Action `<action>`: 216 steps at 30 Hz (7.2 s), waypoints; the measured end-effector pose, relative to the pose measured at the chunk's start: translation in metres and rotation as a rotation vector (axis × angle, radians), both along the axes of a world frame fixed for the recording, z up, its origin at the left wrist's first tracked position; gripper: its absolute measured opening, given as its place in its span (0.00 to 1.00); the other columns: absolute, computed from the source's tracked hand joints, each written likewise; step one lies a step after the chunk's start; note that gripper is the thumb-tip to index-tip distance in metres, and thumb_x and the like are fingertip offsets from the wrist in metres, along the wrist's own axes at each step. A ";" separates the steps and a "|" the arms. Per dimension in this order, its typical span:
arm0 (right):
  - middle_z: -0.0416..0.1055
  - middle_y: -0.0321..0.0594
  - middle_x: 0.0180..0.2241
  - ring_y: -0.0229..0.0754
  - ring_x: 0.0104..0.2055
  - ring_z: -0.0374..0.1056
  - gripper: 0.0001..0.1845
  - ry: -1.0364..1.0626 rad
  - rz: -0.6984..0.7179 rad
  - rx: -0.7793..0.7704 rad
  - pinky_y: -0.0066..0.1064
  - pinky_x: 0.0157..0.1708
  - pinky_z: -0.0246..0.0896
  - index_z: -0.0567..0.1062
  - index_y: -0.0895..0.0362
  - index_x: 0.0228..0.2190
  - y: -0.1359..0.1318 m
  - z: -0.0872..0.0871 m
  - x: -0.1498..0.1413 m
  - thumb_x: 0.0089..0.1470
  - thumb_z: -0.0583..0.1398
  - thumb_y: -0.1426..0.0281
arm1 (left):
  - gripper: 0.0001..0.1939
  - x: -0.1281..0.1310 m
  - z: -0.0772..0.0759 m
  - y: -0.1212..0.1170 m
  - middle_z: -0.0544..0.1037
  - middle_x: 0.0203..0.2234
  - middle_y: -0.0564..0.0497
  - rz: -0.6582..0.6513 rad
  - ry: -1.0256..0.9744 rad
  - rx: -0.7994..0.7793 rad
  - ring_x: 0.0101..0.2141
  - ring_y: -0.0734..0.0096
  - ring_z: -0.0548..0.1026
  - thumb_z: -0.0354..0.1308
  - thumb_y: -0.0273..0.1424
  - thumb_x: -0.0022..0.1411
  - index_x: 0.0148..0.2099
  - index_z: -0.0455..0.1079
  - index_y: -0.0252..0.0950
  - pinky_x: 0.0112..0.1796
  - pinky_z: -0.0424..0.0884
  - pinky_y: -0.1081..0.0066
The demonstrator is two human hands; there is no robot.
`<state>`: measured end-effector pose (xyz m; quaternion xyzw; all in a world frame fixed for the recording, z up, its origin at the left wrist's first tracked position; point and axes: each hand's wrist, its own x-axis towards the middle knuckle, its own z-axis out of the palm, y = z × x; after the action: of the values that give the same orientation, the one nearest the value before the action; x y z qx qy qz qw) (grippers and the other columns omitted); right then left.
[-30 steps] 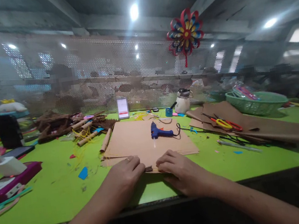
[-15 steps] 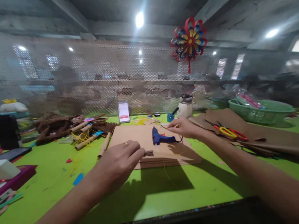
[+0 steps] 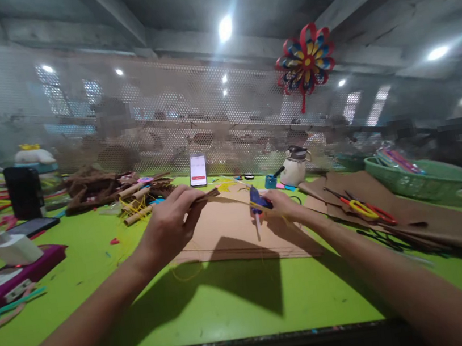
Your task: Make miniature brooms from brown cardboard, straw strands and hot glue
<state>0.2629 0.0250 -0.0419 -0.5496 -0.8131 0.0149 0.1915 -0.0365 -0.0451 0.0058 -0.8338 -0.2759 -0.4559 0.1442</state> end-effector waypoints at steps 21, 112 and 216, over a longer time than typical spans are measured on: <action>0.75 0.42 0.29 0.44 0.31 0.71 0.15 1.156 0.172 -0.031 0.35 0.35 0.65 0.75 0.59 0.32 -0.050 0.037 0.035 0.46 0.62 0.61 | 0.03 0.042 -0.070 0.009 0.68 0.32 0.48 0.055 0.586 -0.160 0.30 0.69 0.65 0.49 0.23 0.60 0.37 0.62 0.35 0.30 0.63 0.71; 0.57 0.33 0.18 0.33 0.21 0.51 0.26 0.448 0.093 -0.406 0.27 0.20 0.45 0.65 0.58 0.19 -0.087 0.011 -0.004 0.52 0.52 0.49 | 0.16 0.036 -0.060 0.019 0.71 0.27 0.49 -0.073 0.375 -0.680 0.30 0.70 0.66 0.49 0.42 0.62 0.33 0.70 0.35 0.30 0.61 0.71; 0.65 0.36 0.20 0.36 0.21 0.62 0.18 1.344 0.241 -0.893 0.33 0.25 0.59 0.64 0.58 0.27 -0.075 -0.016 0.002 0.54 0.55 0.55 | 0.16 0.034 -0.042 0.010 0.76 0.33 0.47 -0.016 0.365 -0.869 0.31 0.67 0.71 0.52 0.39 0.59 0.45 0.70 0.36 0.33 0.64 0.70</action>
<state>0.2645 -0.0496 -0.0580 -0.3566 -0.4953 0.6848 0.3983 -0.0020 -0.0351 -0.0365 -0.8856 -0.4048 -0.1452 -0.1753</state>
